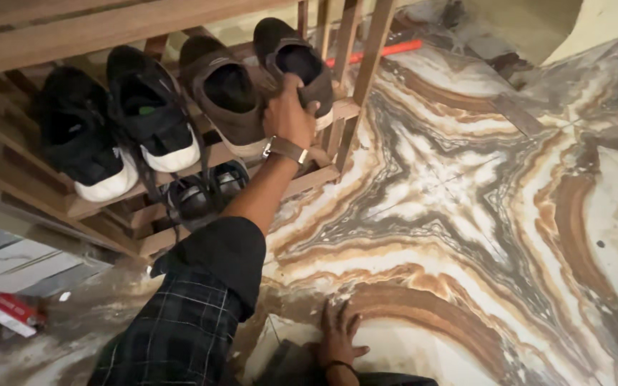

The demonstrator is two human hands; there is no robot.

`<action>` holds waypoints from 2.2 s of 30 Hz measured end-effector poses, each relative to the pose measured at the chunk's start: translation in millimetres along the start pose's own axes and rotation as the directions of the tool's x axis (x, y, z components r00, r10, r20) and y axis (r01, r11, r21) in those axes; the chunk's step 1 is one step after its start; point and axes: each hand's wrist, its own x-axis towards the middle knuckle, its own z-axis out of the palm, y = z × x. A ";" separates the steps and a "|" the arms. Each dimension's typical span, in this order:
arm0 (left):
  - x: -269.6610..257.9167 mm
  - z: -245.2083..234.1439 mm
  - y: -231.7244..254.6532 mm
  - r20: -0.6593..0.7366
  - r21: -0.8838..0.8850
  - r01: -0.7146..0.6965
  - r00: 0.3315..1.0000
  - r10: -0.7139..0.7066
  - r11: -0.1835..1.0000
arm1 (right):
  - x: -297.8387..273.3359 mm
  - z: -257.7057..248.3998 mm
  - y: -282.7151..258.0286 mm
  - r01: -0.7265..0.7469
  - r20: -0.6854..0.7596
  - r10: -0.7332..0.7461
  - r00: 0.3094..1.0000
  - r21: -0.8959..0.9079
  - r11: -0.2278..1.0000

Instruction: The person removes shoes from a wooden shoe rack, places them on the floor, and then rearranges them back onto the rack. The person handles multiple pairs of shoes, including sneakers and slip-ons, by hand.

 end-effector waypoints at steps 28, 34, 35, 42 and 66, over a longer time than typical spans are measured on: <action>-504.0 -8.9 -206.2 0.646 -0.191 0.327 0.752 -0.133 0.925 | -84.0 -185.0 -238.0 0.866 -0.717 -0.613 0.333 -0.024 0.499; -506.7 11.5 -206.8 0.541 -0.296 0.328 0.831 -0.125 0.897 | -100.9 -281.1 -364.5 0.890 -0.738 -0.673 0.039 -0.281 0.359; -507.0 16.8 -205.8 0.555 -0.318 0.389 0.816 -0.163 0.864 | -98.1 -282.0 -372.2 0.879 -0.734 -0.660 0.159 -0.199 0.433; -511.1 21.7 -206.0 0.651 -0.226 0.459 0.728 -0.217 0.859 | -83.8 -265.3 -368.6 0.878 -0.758 -0.601 0.255 -0.078 0.472; -504.5 7.2 -208.7 0.602 -0.159 0.346 0.777 -0.187 0.925 | 0.4 -125.2 -36.9 0.603 -0.756 -0.276 0.593 0.191 0.774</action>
